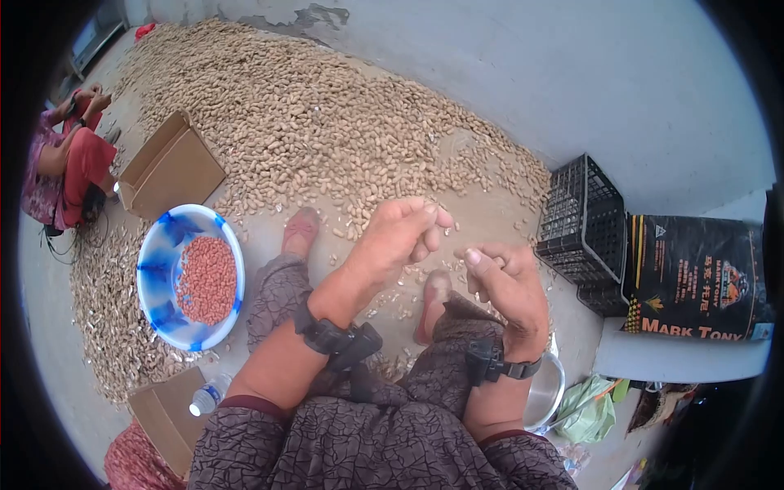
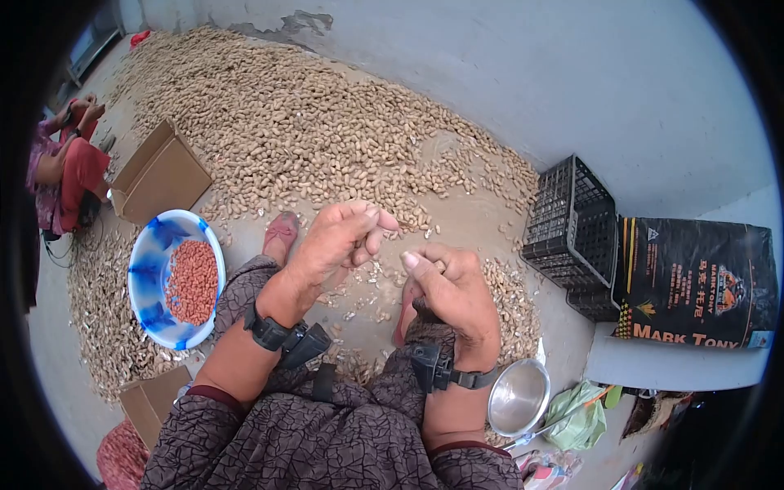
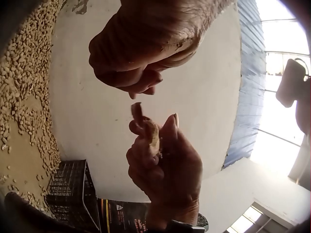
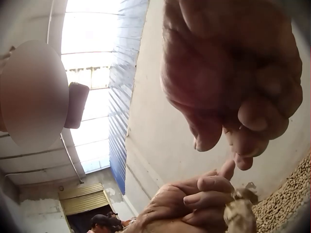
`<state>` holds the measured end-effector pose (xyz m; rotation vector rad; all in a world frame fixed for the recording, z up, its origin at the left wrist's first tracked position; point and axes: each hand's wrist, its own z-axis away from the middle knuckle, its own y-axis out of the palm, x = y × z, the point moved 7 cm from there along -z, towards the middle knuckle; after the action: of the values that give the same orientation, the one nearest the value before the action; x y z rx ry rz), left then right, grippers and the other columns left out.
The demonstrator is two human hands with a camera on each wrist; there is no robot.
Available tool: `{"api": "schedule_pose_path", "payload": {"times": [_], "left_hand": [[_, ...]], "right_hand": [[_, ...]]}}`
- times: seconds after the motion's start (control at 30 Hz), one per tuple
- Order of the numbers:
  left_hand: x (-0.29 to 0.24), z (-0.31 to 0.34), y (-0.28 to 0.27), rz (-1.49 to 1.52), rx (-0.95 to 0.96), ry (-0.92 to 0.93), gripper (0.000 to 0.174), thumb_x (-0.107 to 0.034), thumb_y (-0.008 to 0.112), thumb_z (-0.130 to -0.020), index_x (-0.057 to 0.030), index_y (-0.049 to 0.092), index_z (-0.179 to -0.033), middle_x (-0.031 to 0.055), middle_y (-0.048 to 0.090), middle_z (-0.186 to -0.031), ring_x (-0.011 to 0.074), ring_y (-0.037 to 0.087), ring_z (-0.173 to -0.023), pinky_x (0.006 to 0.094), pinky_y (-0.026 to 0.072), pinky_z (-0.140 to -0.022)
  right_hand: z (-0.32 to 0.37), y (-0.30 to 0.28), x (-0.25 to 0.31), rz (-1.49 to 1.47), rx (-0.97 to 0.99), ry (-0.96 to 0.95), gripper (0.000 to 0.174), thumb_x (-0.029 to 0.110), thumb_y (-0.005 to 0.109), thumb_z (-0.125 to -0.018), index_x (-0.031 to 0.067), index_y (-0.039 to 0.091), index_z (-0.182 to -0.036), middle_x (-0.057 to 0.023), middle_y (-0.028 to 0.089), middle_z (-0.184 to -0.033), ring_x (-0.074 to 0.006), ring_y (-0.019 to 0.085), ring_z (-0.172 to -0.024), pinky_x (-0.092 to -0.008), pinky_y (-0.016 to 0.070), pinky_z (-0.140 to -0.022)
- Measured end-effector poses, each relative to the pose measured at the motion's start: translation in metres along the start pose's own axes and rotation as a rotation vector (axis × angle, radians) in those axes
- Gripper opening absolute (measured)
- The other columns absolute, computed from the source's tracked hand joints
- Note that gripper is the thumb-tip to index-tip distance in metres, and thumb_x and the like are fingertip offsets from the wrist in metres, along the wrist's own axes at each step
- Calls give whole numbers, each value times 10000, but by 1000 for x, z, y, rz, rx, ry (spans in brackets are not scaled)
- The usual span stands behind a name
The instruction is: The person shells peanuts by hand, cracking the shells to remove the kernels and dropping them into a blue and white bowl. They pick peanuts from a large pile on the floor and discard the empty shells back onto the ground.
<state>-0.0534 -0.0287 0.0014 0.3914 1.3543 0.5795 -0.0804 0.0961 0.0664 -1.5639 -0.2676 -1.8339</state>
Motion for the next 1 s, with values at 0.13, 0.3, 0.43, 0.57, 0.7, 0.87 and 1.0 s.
{"api": "schedule_pose_path", "payload": {"times": [0.13, 0.3, 0.43, 0.57, 0.7, 0.87, 1.0], "left_hand": [[-4, 2, 14, -112, 94, 52, 233, -133, 441, -853, 24, 561, -977, -4, 535, -635, 35, 437, -474, 153, 342, -426], [-8, 14, 41, -187, 201, 51, 246, -79, 491, -818, 19, 549, -1036, -28, 521, -638, 19, 444, -518, 151, 357, -455], [-2, 11, 39, -422, 189, 209, 259, -59, 538, -797, 15, 545, -1045, -31, 534, -660, 1, 447, -568, 158, 359, -472], [-4, 14, 40, -344, 130, 97, 213, -74, 540, -807, 17, 552, -998, -7, 548, -692, 4, 441, -558, 165, 339, -448], [1, 10, 26, -75, 122, 121, 192, -89, 540, -811, 19, 547, -969, 24, 560, -728, 12, 434, -537, 153, 309, -422], [-4, 14, 29, 89, 187, 48, 212, -72, 513, -803, 30, 526, -989, 38, 559, -738, 27, 434, -522, 141, 285, -416], [-14, 19, 34, 63, 209, 87, 221, -70, 514, -784, 30, 534, -980, 34, 553, -713, 30, 444, -523, 143, 289, -416]], "right_hand": [[-5, -9, -5, -106, -87, -3, 330, 281, 481, -860, -30, 584, -902, -49, 556, -557, -51, 445, -421, -181, 305, -382], [-13, -2, -18, -193, -121, 69, 472, 390, 374, -891, -30, 579, -953, -35, 538, -553, -53, 428, -405, -178, 296, -356], [-15, 4, -22, -103, -161, 120, 514, 428, 326, -898, -12, 580, -970, -10, 515, -555, -56, 422, -404, -180, 298, -352], [-17, 10, -18, -70, -130, 70, 514, 428, 306, -903, 2, 584, -976, -5, 514, -580, -56, 425, -405, -180, 299, -352], [-15, 2, -13, -241, -129, -4, 436, 365, 454, -858, -22, 550, -1033, -32, 552, -652, -44, 427, -411, -169, 300, -358], [-15, 4, -12, -273, -88, -30, 451, 232, 625, -763, -48, 504, -1095, -47, 587, -730, -20, 435, -430, -147, 306, -366], [-14, 8, -8, -342, -28, -71, 470, 207, 643, -752, -51, 493, -1115, -34, 590, -745, -15, 444, -462, -137, 308, -375]]}}
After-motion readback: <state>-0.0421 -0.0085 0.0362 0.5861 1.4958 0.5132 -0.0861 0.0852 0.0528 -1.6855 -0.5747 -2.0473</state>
